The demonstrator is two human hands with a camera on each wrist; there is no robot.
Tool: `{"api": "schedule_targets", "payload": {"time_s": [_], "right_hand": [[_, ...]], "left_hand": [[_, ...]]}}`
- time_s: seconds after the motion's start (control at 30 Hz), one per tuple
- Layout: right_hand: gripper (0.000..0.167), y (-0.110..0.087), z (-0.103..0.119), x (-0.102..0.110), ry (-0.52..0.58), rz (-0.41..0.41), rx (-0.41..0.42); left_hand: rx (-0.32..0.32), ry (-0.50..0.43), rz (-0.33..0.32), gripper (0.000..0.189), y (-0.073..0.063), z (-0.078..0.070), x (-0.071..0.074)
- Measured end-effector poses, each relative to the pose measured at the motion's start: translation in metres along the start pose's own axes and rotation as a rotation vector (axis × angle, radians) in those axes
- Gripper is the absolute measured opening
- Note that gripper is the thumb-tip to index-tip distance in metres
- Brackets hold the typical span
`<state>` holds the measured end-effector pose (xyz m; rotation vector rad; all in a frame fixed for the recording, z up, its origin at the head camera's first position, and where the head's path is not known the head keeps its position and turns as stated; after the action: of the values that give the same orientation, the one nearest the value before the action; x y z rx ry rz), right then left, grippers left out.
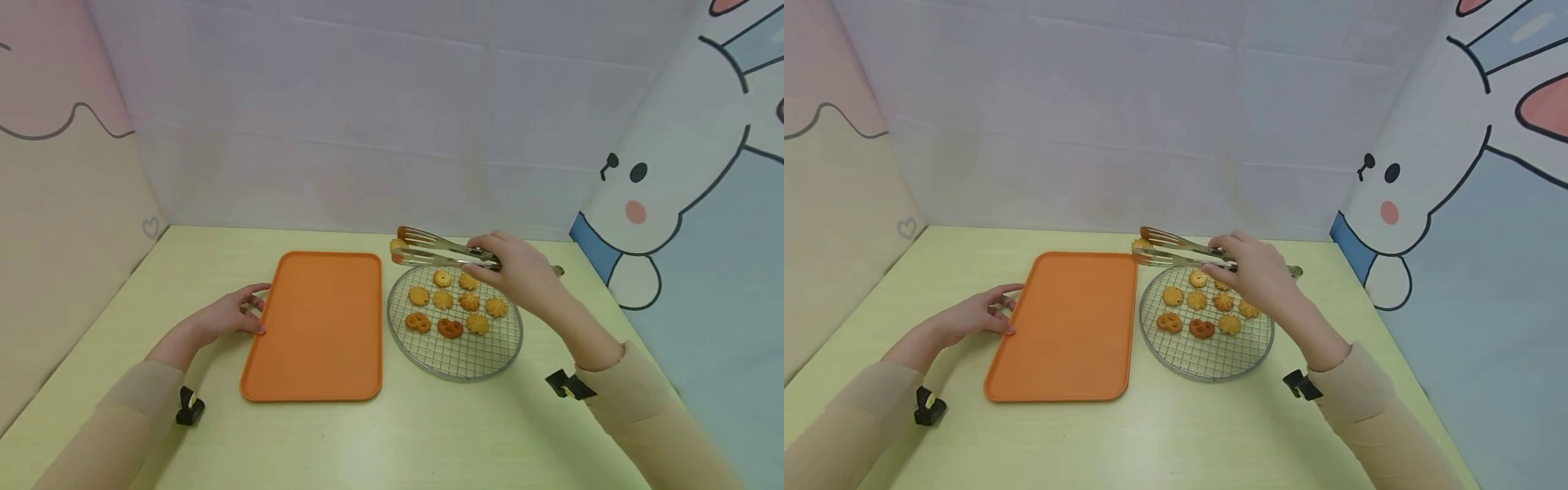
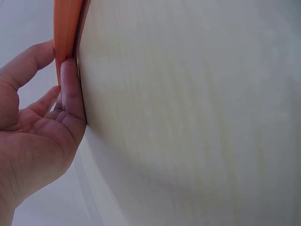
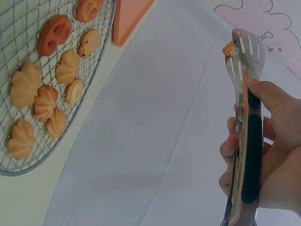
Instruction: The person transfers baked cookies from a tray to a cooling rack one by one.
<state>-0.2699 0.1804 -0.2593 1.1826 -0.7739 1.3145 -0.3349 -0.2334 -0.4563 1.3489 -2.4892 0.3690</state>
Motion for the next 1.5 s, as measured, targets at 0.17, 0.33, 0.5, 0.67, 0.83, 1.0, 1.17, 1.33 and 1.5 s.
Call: {"api": "schedule_targets", "payload": {"time_s": [0.17, 0.33, 0.5, 0.67, 0.83, 1.0, 1.17, 1.33, 1.5], "right_hand": [[0.039, -0.013, -0.011, 0.004, -0.019, -0.024, 0.001], [0.037, -0.028, -0.023, 0.003, -0.020, -0.033, 0.006], [0.036, -0.040, -0.033, -0.004, -0.028, -0.058, 0.043], [0.035, -0.048, -0.040, -0.013, -0.021, -0.073, 0.069], [0.033, -0.056, -0.043, -0.023, -0.018, -0.075, 0.109], [0.033, -0.064, -0.045, -0.037, -0.040, -0.079, 0.142], [0.033, -0.071, -0.053, -0.049, -0.070, -0.063, 0.127], [0.032, -0.078, -0.057, -0.061, -0.106, -0.035, 0.119], [0.034, -0.082, -0.059, -0.070, -0.148, -0.030, 0.141]], "left_hand": [[0.002, 0.002, -0.001, 0.092, 0.000, 0.000, 0.001], [0.005, 0.003, -0.002, 0.091, 0.000, 0.001, 0.001], [0.004, 0.003, -0.002, 0.091, 0.000, 0.000, 0.000], [0.000, 0.000, -0.007, 0.090, 0.000, -0.001, 0.000], [0.002, 0.000, -0.007, 0.091, 0.000, 0.000, 0.000], [0.006, -0.009, -0.002, 0.091, 0.000, 0.000, -0.001], [0.008, -0.008, -0.002, 0.090, 0.001, -0.002, -0.001], [0.006, -0.005, -0.001, 0.091, 0.001, -0.002, -0.001], [-0.002, 0.005, -0.006, 0.091, -0.001, -0.002, -0.001]]}}
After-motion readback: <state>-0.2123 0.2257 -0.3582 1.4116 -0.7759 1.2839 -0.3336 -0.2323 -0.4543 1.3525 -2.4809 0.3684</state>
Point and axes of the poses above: each hand's wrist, its own y-axis towards the middle knuckle, its own x-axis out of the back of the hand, z = x × y, the point moved 8 cm from there along y, towards the middle knuckle, and after that the axes turned 12 degrees about -x, right-handed, at the moved point
